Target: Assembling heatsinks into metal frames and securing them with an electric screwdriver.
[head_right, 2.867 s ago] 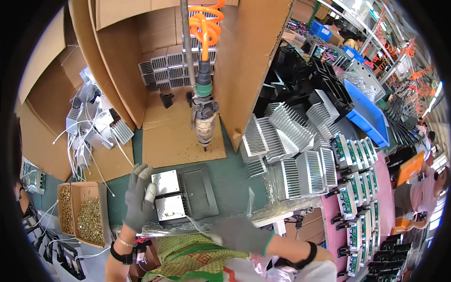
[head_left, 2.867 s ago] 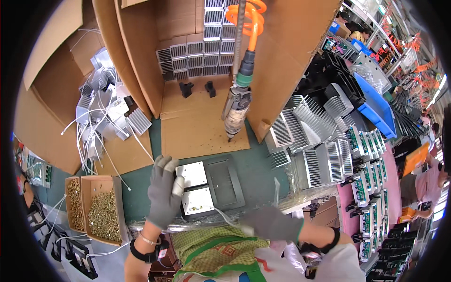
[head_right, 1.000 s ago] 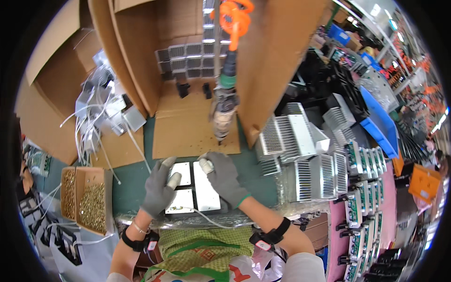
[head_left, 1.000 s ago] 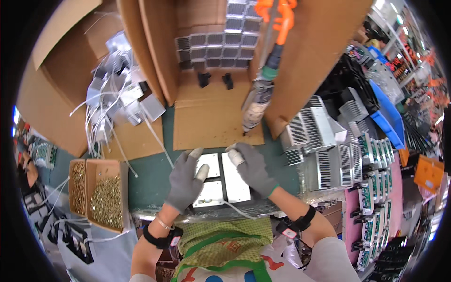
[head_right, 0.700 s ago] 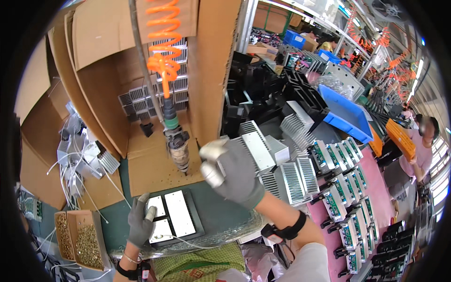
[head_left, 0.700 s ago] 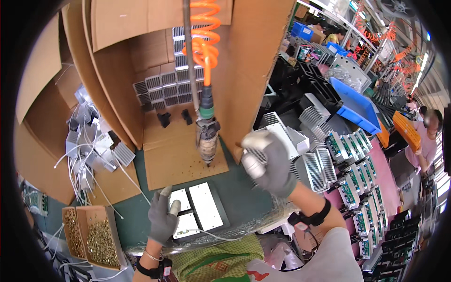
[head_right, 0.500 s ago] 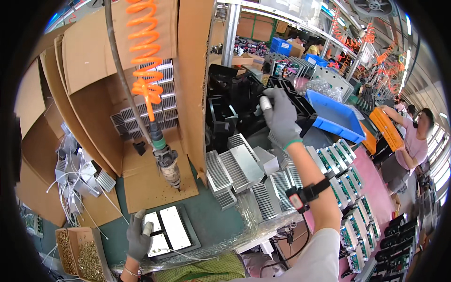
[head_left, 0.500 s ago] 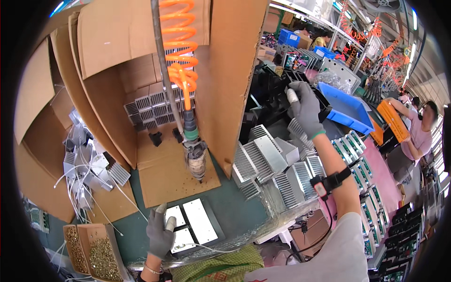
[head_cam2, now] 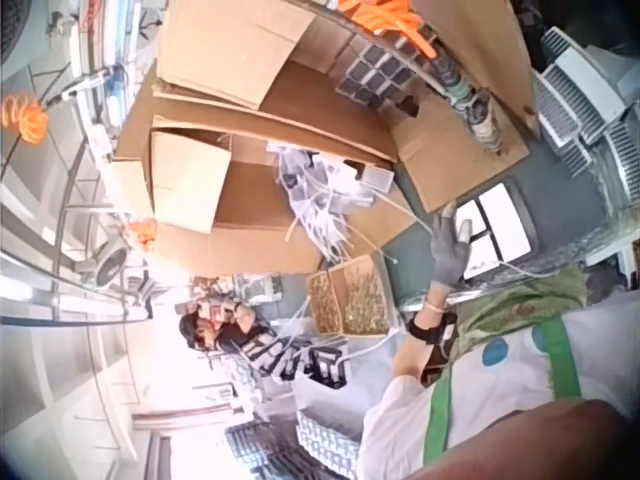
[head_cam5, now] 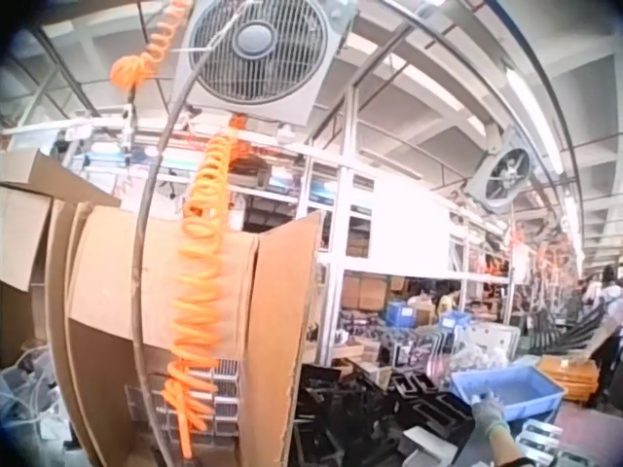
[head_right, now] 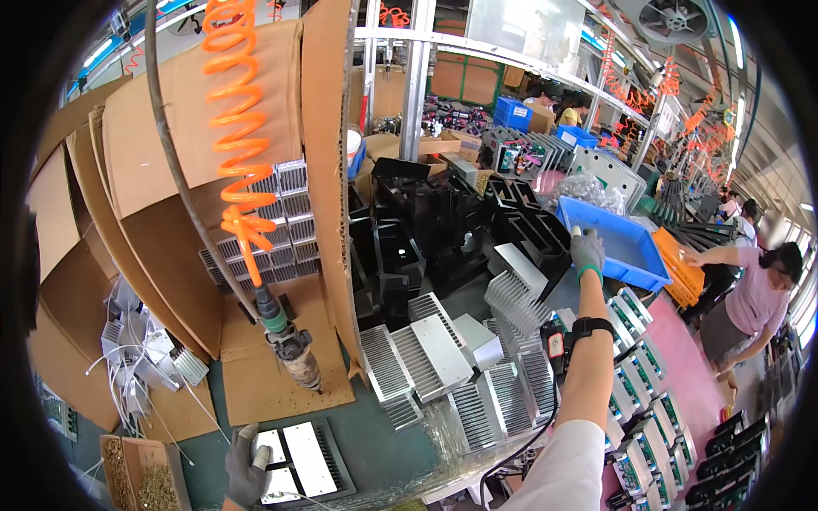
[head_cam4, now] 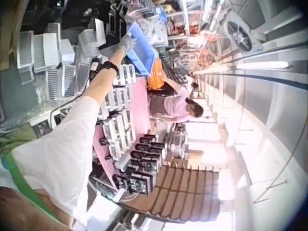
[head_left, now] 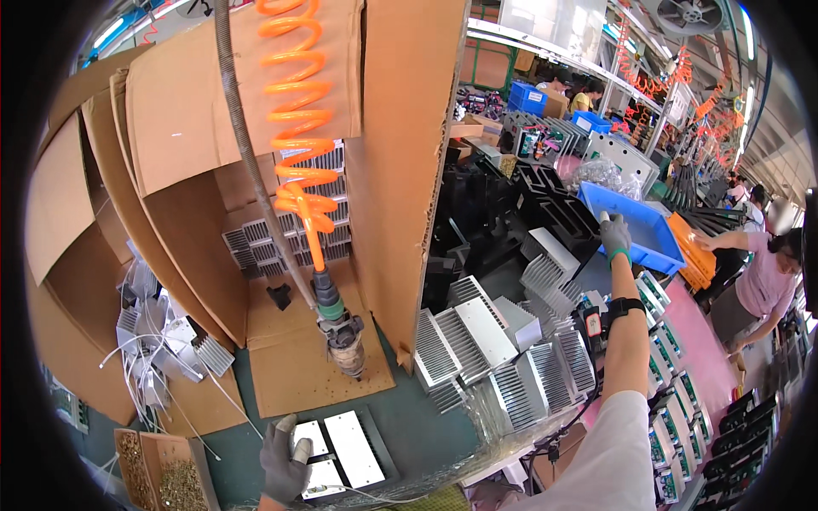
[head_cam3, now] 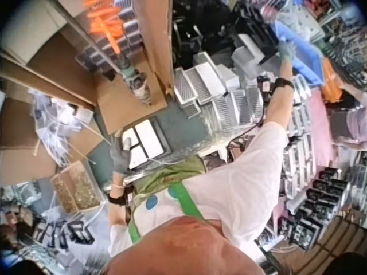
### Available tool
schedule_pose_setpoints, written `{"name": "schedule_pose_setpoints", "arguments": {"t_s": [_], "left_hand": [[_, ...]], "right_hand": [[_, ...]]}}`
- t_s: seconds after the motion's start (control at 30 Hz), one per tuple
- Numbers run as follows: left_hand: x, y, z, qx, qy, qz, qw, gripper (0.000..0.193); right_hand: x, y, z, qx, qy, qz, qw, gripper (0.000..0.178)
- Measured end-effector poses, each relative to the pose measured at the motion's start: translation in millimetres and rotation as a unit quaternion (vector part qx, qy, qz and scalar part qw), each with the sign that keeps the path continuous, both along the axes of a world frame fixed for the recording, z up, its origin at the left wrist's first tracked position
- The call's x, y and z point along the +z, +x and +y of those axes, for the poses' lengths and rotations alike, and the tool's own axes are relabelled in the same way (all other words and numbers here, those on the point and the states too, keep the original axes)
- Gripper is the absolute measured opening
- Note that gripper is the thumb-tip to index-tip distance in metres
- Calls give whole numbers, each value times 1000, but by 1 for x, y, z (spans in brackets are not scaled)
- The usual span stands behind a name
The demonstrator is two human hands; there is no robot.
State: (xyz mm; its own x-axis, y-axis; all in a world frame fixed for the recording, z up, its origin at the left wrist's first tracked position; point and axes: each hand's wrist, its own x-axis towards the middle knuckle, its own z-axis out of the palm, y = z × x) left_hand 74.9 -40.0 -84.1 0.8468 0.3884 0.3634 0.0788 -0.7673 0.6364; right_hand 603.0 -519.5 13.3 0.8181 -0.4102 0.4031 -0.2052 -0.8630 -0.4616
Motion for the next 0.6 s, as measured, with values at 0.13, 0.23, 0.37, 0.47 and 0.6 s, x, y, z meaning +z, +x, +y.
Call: {"name": "schedule_pose_setpoints", "arguments": {"t_s": [0.13, 0.23, 0.37, 0.47, 0.6], "left_hand": [[2, 3, -2, -14, -35, -11, 999, 37], [10, -2, -2, 2, -88, 76, 993, 47], [2, 2, -4, 1, -42, 11, 999, 37], [2, 0, -2, 4, -41, -10, 999, 38], [0, 3, -1, -1, -58, -19, 998, 38]], "right_hand": [[-9, 10, -18, 39, 146, 34, 988, 52], [-4, 13, -26, 116, 304, 122, 938, 42], [22, -8, -15, 112, 261, 254, 925, 25], [55, -58, 9, 72, 43, 84, 993, 23], [66, -78, -29, 57, -80, -13, 995, 22]]}}
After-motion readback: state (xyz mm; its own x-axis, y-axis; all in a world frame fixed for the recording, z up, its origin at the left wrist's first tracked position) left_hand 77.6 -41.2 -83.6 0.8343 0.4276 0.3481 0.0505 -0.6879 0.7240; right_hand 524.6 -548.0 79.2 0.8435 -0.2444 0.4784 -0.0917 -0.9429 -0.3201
